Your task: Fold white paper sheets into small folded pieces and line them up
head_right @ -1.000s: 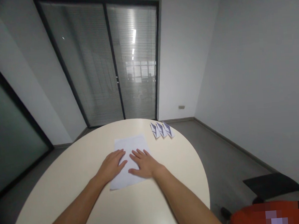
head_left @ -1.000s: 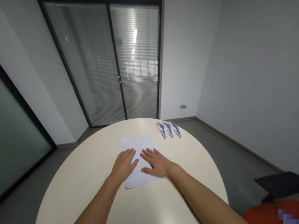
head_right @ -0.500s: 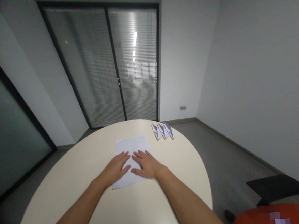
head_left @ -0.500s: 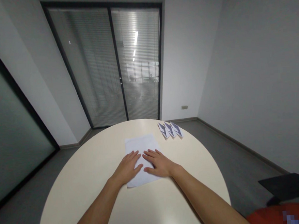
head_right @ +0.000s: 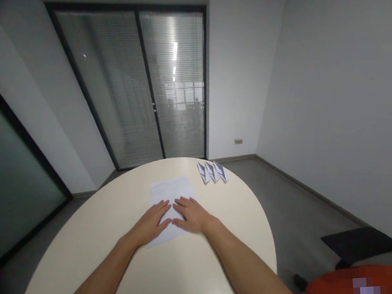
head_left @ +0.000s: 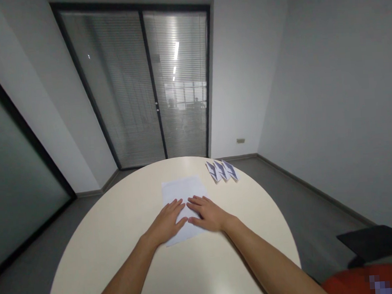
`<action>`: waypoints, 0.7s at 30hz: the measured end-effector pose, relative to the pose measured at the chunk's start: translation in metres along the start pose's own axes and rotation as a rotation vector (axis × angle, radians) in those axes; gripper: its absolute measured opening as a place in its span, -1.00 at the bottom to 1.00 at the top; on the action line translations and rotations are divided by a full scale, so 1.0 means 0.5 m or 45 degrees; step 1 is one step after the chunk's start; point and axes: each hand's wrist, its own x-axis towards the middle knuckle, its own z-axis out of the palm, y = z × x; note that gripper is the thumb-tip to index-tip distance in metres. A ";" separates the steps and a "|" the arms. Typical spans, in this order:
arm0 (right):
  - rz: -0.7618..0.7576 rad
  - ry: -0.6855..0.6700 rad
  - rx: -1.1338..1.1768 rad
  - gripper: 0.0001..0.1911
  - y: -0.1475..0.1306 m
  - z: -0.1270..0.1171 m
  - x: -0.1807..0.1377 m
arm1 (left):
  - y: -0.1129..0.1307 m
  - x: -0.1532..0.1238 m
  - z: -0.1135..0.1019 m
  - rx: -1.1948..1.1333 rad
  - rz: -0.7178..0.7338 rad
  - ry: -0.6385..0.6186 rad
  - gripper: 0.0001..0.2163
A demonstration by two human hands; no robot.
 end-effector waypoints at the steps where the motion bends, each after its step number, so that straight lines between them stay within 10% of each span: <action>1: 0.001 -0.022 0.011 -0.25 -0.001 0.001 -0.002 | -0.002 0.002 0.000 0.007 -0.017 0.002 -0.47; 21: -0.099 0.128 0.067 -0.39 0.008 -0.003 0.003 | 0.000 -0.003 -0.008 -0.046 -0.017 -0.025 -0.42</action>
